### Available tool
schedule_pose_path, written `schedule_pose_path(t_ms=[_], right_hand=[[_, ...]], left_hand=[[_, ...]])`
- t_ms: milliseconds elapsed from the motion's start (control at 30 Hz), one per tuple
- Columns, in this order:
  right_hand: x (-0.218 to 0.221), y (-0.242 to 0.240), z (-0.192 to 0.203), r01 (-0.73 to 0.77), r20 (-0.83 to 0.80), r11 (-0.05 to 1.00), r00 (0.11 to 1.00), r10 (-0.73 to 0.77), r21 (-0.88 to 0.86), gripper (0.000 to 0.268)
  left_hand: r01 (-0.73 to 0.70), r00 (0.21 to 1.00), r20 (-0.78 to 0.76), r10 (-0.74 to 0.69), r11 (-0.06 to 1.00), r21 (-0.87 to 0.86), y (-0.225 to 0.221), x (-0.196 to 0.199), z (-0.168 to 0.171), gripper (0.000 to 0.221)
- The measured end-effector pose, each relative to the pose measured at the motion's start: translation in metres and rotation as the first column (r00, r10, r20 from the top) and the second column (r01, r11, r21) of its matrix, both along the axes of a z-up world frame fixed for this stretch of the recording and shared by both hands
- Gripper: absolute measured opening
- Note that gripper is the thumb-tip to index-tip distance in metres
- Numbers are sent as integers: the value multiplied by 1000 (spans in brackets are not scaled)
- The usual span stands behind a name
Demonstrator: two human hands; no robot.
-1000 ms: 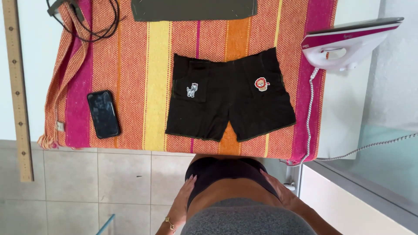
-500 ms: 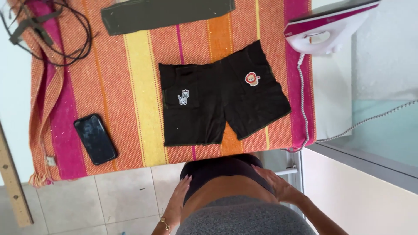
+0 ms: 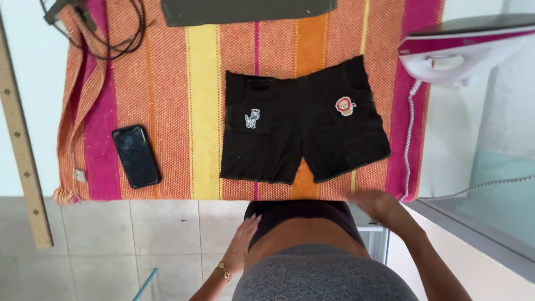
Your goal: Ironing a pair of black shorts on an ironing board using a steam iron.
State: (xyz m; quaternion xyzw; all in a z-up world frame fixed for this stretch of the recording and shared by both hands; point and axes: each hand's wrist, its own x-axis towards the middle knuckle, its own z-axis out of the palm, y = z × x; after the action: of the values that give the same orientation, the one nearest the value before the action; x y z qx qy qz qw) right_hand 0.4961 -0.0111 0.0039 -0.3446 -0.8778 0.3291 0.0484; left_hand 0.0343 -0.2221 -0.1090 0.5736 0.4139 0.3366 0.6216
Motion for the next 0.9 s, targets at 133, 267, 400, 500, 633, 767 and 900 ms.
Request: schedule_pose_path(t_ms=[133,267,400,500,633,767,900], right_hand=[[-67,103,42,233,-127,843,973,-195,485,32],[-72,165,12,315,-104,678,937,-333,664,36],[-75,191,-1,252,-104,677,962,-251,692,27],[-69,201,-25,331,-166,706,941,-294,626,18],[-65,209,-29,427,-174,757,902,-394,494,9],[-63,211,-27,452,-171,793,891,-420,410,10],[-60,211,-33,478,-181,798,878,-443,367,10]], left_hand=[[-160,912,342,228,963,-217,-1,14,14,88],[-163,967,143,212,941,-295,-5,20,17,70],[247,485,-629,-608,785,-569,25,33,56,68],[-225,895,212,392,808,-545,-11,31,23,73],[-265,899,190,394,835,-482,-13,35,23,66],[-4,544,644,538,769,-639,-6,39,28,74],[-175,905,55,422,485,-857,13,41,47,102]])
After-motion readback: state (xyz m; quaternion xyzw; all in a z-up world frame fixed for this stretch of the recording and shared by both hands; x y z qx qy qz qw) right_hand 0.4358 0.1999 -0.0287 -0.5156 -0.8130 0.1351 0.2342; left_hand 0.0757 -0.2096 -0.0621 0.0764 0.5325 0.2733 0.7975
